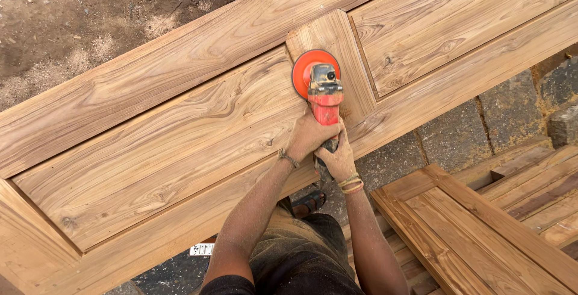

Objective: The person uses a red orbital sander to smooth the surface of a wooden cabinet door. They move the sander across the flat panels and along the raised frame edges, generating sawdust. The person repositions the door and continues sanding different sections.

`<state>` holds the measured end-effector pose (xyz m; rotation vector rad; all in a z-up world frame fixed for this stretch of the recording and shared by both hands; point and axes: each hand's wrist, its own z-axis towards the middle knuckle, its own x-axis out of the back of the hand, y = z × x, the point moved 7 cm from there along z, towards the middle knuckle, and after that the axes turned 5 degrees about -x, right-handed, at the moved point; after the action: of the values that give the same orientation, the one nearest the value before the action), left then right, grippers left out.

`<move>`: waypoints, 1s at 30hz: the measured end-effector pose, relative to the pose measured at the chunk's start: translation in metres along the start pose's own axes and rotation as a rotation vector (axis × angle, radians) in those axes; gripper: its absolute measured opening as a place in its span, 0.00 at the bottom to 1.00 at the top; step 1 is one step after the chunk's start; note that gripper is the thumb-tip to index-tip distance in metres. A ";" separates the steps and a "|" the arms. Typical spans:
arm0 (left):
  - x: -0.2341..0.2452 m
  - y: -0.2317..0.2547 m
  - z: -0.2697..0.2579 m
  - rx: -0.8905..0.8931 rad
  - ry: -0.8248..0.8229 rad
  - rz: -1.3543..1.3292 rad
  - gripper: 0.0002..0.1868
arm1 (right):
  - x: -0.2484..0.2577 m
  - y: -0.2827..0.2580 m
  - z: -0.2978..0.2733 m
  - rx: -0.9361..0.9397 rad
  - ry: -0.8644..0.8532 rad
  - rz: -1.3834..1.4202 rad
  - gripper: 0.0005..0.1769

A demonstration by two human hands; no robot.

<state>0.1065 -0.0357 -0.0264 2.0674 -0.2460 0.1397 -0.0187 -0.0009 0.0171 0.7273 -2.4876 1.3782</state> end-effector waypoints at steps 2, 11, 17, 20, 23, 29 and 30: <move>-0.006 -0.002 -0.009 0.004 -0.038 0.042 0.48 | 0.000 -0.005 -0.010 0.239 0.031 -0.035 0.55; 0.059 0.011 0.041 0.029 0.046 -0.035 0.43 | -0.028 -0.048 0.051 -0.142 -0.103 -0.015 0.52; 0.056 0.020 0.028 -0.050 0.134 -0.078 0.43 | -0.020 -0.046 0.047 0.041 -0.055 -0.050 0.55; 0.038 0.009 0.014 0.004 0.092 -0.054 0.44 | -0.013 -0.025 0.033 0.068 -0.075 -0.065 0.55; 0.023 0.000 0.008 0.041 0.107 -0.011 0.46 | -0.007 -0.021 0.019 0.160 -0.056 -0.096 0.54; 0.000 -0.011 -0.009 0.023 0.078 0.025 0.44 | -0.001 0.001 -0.003 -0.012 -0.066 0.038 0.55; -0.004 -0.012 -0.013 0.035 0.074 0.024 0.45 | 0.000 0.004 -0.007 0.012 -0.063 0.032 0.55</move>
<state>0.1056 -0.0180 -0.0315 2.0894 -0.2249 0.2363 -0.0211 0.0071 0.0178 0.7478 -2.5514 1.4031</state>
